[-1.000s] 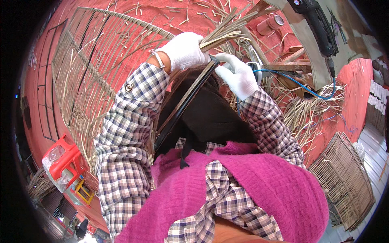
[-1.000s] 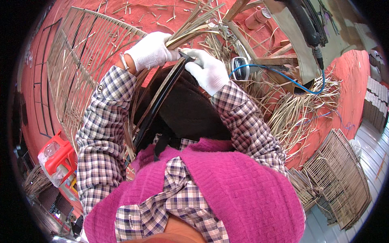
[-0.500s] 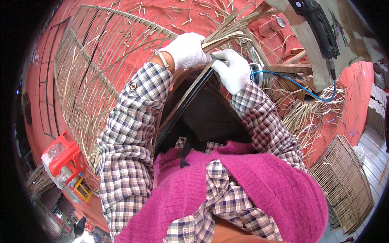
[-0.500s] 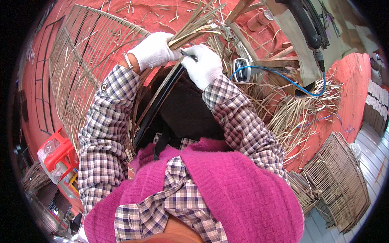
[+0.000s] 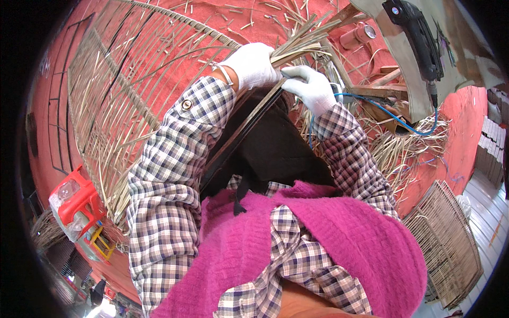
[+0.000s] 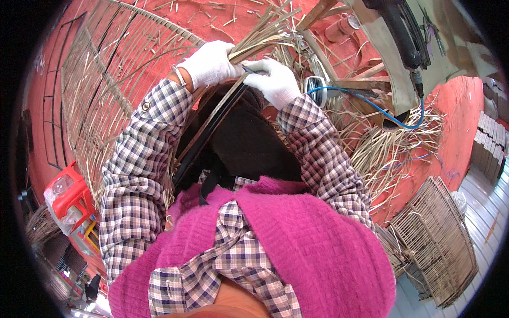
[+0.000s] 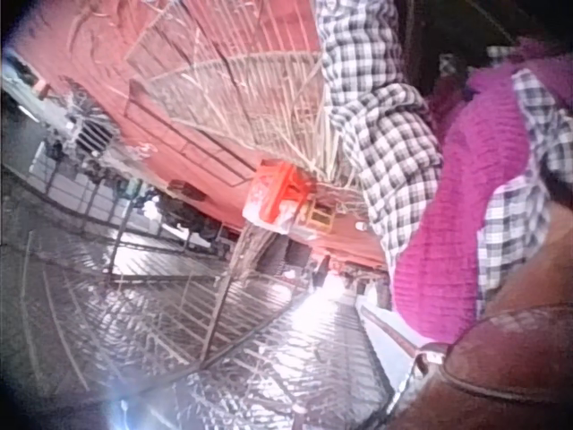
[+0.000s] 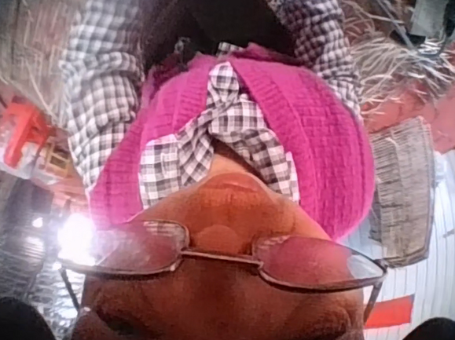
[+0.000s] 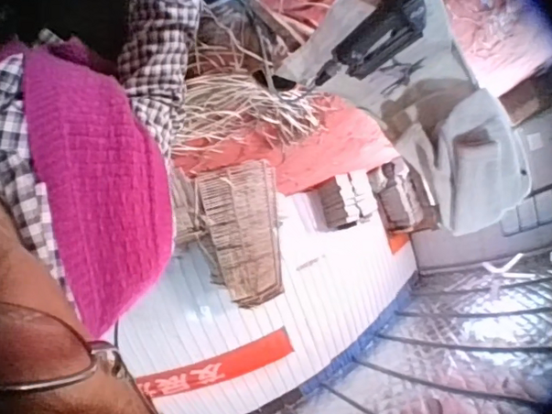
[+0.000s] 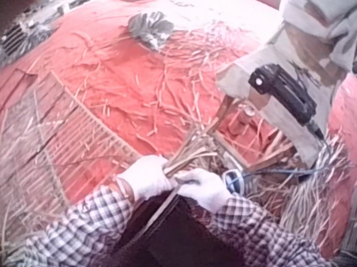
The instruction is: The person weaves thin bamboo strips into a curved metal frame, securing them with a pneumatic nail gun. They repeatedly pick up strips, align them along the frame, and fasten them in place while working in a workshop.
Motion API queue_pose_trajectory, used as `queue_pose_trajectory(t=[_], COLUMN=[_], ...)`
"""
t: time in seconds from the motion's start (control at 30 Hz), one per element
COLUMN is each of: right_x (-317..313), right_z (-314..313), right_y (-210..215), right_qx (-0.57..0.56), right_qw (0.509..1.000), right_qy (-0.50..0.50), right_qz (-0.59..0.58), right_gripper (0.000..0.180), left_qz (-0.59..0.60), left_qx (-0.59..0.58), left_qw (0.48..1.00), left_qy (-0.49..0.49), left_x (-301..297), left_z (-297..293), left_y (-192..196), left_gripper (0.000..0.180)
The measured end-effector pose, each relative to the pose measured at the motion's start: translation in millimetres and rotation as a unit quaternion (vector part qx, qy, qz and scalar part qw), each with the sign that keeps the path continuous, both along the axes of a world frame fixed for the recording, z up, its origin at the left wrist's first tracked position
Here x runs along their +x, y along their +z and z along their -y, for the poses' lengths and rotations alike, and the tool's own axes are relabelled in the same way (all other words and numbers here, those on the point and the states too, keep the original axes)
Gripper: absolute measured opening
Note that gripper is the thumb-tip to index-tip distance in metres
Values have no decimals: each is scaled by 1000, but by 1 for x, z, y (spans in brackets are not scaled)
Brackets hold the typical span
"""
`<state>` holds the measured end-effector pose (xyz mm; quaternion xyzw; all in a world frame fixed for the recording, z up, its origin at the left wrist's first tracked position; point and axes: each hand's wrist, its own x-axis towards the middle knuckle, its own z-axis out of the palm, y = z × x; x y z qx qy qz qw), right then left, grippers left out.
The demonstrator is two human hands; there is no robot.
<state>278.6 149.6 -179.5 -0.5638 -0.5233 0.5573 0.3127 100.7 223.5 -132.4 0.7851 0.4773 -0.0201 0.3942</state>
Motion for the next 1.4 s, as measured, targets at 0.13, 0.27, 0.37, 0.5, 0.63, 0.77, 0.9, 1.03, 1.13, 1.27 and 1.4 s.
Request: queue_pose_trajectory(t=[0.13, 0.27, 0.37, 0.5, 0.63, 0.77, 0.9, 1.03, 1.13, 1.27, 1.4], right_x=[34, 107, 168, 210, 228, 223, 188, 128, 87, 53, 39], right_z=[-2, -17, -44, -91, -133, -136, -63, 19, 52, 51, 41], right_y=[21, 59, 95, 99, 95, 135, 201, 214, 199, 174, 156], right_qx=[75, 275, 336, 177, 92, 88, 47, -17, -101, -82, -14], right_qw=[993, 927, 764, 709, 752, 843, 953, 963, 970, 978, 974], right_qy=[32, -167, -222, -162, -171, -76, -120, -96, -108, 30, 119], right_qz=[90, 191, 505, 663, 630, 525, 273, 250, 195, 191, 191], right_gripper=[35, 23, 35, 63, 72, 45, 13, 15, 39, 57, 51], left_qz=[40, 48, 52, 42, 45, 54, 101, 96, 87, 86, 34], left_qx=[30, 38, 105, 108, 99, 70, 94, 68, 54, 64, 115], left_qw=[999, 998, 993, 993, 994, 996, 990, 993, 994, 994, 990], left_qy=[-3, -3, -18, -35, -32, -16, -31, -33, -35, -31, -71], left_x=[-2, -2, -4, -6, -6, -7, -9, -7, -4, -3, 0], left_z=[-1, -2, -1, -3, -3, -3, -2, -3, -3, -3, -5], left_y=[-5, -12, -12, -8, -6, -6, -3, -2, -7, -12, -11], left_gripper=[28, 31, 34, 35, 33, 31, 31, 33, 34, 34, 39])
